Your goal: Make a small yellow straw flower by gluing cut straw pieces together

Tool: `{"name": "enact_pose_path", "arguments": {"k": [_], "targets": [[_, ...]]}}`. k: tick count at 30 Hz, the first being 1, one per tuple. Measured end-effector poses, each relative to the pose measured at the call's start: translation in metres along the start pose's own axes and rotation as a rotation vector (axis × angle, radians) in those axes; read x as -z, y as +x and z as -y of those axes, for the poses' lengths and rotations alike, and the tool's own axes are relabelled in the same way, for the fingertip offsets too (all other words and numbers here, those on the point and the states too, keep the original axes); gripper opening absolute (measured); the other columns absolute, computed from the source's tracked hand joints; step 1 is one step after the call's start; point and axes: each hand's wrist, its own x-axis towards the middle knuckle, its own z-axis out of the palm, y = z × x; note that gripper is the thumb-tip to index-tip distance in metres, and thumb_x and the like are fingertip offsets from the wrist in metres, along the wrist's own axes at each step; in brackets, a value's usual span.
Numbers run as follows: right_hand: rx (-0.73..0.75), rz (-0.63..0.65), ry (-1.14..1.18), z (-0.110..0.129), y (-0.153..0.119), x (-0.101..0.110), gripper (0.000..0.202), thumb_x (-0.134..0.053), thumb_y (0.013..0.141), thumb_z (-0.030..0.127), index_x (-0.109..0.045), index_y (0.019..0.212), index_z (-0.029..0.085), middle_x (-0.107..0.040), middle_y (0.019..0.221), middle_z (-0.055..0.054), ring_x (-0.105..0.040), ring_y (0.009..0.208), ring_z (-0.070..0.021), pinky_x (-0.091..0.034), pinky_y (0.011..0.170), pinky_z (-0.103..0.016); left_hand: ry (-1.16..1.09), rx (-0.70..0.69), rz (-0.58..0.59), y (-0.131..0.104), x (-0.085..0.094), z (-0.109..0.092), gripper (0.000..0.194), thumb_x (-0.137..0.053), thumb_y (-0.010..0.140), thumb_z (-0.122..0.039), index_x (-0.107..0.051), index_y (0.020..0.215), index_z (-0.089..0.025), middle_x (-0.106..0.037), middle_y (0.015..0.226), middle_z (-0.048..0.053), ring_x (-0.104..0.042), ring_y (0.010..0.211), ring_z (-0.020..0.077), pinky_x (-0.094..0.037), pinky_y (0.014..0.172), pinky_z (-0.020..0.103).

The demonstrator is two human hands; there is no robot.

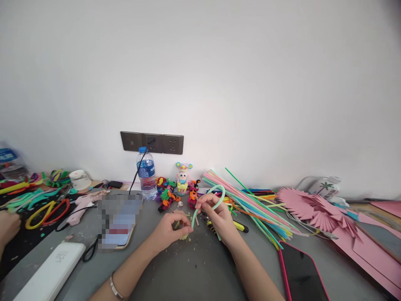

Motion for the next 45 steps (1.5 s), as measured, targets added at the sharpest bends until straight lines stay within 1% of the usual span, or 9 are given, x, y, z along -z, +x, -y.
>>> {"name": "enact_pose_path", "arguments": {"k": [8,14,18,22,25,28,31,35,45], "targets": [[-0.052,-0.048,0.087,-0.002,0.002,-0.004,0.015,-0.065,0.086,0.034,-0.066,0.096,0.022,-0.067,0.088,-0.003,-0.064,0.072,-0.0159,-0.050,0.071,-0.029,-0.052,-0.009,-0.051,0.002,0.002,-0.001,0.021,-0.063,0.081,-0.030,-0.060,0.066,-0.016,-0.056,0.070,0.000,-0.049,0.071,0.0156,-0.035,0.071,0.027],[-0.110,-0.202,0.131,-0.007,0.004,-0.001,0.022,-0.072,0.079,0.039,-0.069,0.089,0.020,-0.071,0.080,-0.004,-0.066,0.074,-0.0190,-0.052,0.077,-0.034,-0.196,0.051,-0.326,0.005,0.007,0.001,0.027,-0.065,0.079,-0.040,-0.061,0.067,-0.016,-0.055,0.071,0.001,-0.045,0.069,0.0147,-0.032,0.064,0.025],[-0.190,-0.154,0.116,-0.009,0.002,-0.012,0.025,-0.075,0.076,0.041,-0.071,0.088,0.020,-0.074,0.080,-0.005,-0.068,0.075,-0.0210,-0.053,0.077,-0.037,-0.432,0.122,-0.513,0.004,0.007,0.002,0.027,-0.070,0.074,-0.042,-0.063,0.070,-0.017,-0.054,0.073,0.000,-0.047,0.071,0.0144,-0.036,0.065,0.023],[-0.254,-0.013,0.085,-0.008,-0.002,-0.025,0.022,-0.073,0.077,0.039,-0.071,0.086,0.020,-0.074,0.076,-0.005,-0.069,0.076,-0.0219,-0.053,0.075,-0.036,-0.521,0.107,-0.609,0.005,0.008,0.007,0.026,-0.071,0.074,-0.042,-0.064,0.073,-0.017,-0.055,0.071,-0.001,-0.048,0.069,0.0131,-0.038,0.064,0.022],[-0.225,-0.024,0.080,-0.009,-0.001,-0.022,0.021,-0.071,0.079,0.039,-0.071,0.088,0.020,-0.073,0.077,-0.005,-0.067,0.073,-0.0193,-0.052,0.073,-0.033,-0.332,0.070,-0.560,0.005,0.014,0.008,0.022,-0.067,0.078,-0.038,-0.066,0.072,-0.017,-0.059,0.070,0.000,-0.050,0.068,0.0140,-0.038,0.063,0.023],[-0.145,-0.172,0.098,-0.011,0.002,-0.010,0.024,-0.070,0.080,0.043,-0.069,0.088,0.020,-0.067,0.072,-0.002,-0.061,0.062,-0.0146,-0.049,0.063,-0.029,-0.032,-0.021,-0.458,0.004,0.020,0.004,0.018,-0.066,0.079,-0.034,-0.069,0.072,-0.018,-0.065,0.075,0.003,-0.055,0.073,0.0168,-0.038,0.066,0.025],[-0.090,-0.265,0.090,-0.012,0.005,0.000,0.026,-0.068,0.081,0.044,-0.068,0.090,0.020,-0.058,0.065,0.002,-0.050,0.053,-0.0110,-0.041,0.052,-0.024,0.089,-0.090,-0.383,0.003,0.020,0.001,0.018,-0.061,0.082,-0.033,-0.073,0.082,-0.019,-0.068,0.084,0.006,-0.059,0.080,0.0196,-0.040,0.068,0.027],[-0.059,-0.206,0.054,-0.010,0.004,-0.002,0.025,-0.062,0.085,0.044,-0.066,0.090,0.020,-0.051,0.062,0.003,-0.043,0.050,-0.0105,-0.035,0.048,-0.024,0.100,-0.137,-0.279,0.001,0.011,-0.002,0.019,-0.060,0.084,-0.034,-0.072,0.087,-0.019,-0.067,0.084,0.007,-0.060,0.081,0.0205,-0.044,0.073,0.029],[-0.024,-0.046,0.029,-0.005,-0.003,-0.013,0.023,-0.056,0.090,0.042,-0.065,0.092,0.021,-0.050,0.064,0.002,-0.044,0.056,-0.0132,-0.037,0.052,-0.025,0.137,-0.099,0.015,-0.003,0.006,-0.005,0.025,-0.064,0.083,-0.037,-0.067,0.067,-0.018,-0.062,0.069,0.003,-0.053,0.073,0.0176,-0.038,0.070,0.027]]}}
